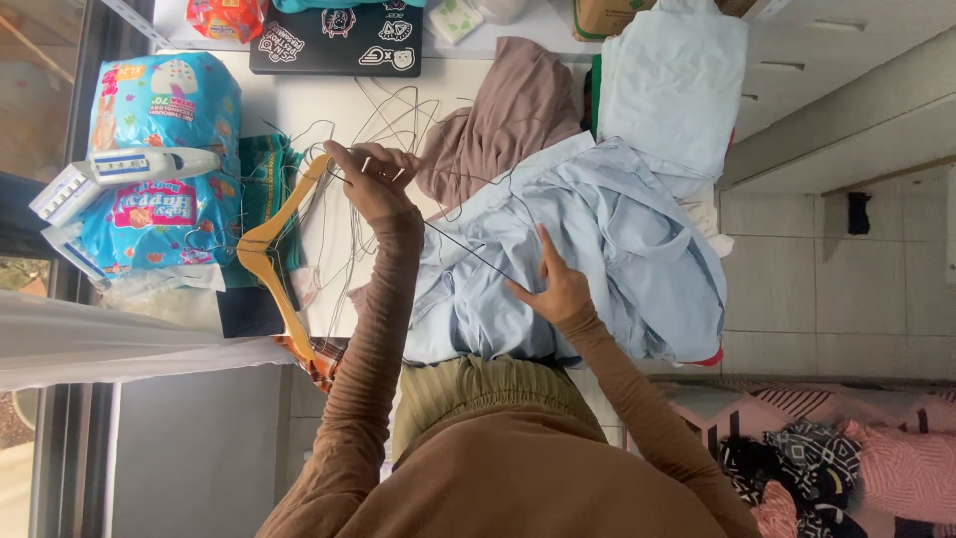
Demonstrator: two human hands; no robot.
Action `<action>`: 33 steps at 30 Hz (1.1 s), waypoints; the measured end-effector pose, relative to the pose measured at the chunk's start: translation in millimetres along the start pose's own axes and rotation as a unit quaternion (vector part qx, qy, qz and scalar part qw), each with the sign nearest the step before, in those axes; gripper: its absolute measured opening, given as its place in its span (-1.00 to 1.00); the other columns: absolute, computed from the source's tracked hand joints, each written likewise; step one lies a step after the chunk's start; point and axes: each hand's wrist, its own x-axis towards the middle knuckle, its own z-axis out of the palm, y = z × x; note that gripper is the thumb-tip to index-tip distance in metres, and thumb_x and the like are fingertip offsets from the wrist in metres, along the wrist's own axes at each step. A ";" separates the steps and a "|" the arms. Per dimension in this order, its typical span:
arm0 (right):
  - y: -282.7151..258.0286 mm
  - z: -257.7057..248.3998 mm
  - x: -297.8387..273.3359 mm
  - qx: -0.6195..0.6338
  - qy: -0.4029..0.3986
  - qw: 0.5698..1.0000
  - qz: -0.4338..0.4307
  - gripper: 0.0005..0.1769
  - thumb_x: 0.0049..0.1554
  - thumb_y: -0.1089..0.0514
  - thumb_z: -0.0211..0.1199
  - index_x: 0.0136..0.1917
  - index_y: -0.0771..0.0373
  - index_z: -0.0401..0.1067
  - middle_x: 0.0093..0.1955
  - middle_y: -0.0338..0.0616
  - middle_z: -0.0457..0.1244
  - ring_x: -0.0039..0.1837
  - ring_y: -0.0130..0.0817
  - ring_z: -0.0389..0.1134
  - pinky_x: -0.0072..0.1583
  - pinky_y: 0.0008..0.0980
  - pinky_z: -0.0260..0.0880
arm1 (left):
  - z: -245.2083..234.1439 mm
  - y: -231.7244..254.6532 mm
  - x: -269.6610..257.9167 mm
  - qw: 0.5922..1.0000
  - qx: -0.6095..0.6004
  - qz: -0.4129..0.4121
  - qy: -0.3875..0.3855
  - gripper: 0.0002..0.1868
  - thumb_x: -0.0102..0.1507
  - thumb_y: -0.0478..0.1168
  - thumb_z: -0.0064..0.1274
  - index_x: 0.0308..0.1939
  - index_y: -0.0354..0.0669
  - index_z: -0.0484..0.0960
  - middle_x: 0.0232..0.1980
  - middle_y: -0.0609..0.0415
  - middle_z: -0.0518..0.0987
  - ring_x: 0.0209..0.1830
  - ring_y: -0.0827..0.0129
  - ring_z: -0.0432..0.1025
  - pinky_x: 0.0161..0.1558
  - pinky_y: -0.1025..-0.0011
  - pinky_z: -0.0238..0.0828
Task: Hanging shirts on hangers and organizing clothes in a closet.
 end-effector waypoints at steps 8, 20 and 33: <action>1.6 19.9 -10.3 -0.002 0.041 0.977 -0.207 -0.22 0.17 0.14 0.48 0.58 0.26 0.26 -0.30 -0.30 0.32 -0.45 -0.58 0.17 -0.32 -0.50 0.25 | -11.3 -19.8 40.6 0.998 0.002 -0.062 -0.027 -0.33 0.37 0.37 -0.19 -0.51 -0.12 0.28 -0.59 0.12 0.25 -0.62 0.32 0.23 -0.47 0.26 0.35; 7.2 -37.5 49.6 0.555 -0.096 0.815 0.134 -0.37 0.36 0.01 0.04 0.62 0.25 0.07 0.00 -0.21 0.39 -0.16 -0.51 0.35 -0.08 -0.51 0.40 | 15.9 -18.4 7.2 0.995 -0.022 -0.055 -0.077 -0.28 0.35 0.39 -0.29 -0.46 -0.22 0.34 -0.54 -0.04 0.38 -0.50 0.22 0.38 -0.30 0.17 0.56; -28.3 -77.6 73.9 0.394 -0.146 0.893 0.162 -0.45 0.27 0.20 0.08 0.52 0.11 0.24 -0.35 -0.27 0.26 -0.45 -0.57 0.13 -0.40 -0.51 0.12 | -16.9 -49.5 25.2 0.994 -0.037 -0.088 -0.048 -0.26 0.46 0.39 -0.32 -0.48 -0.18 0.23 -0.60 0.03 0.25 -0.63 0.28 0.20 -0.46 0.27 0.28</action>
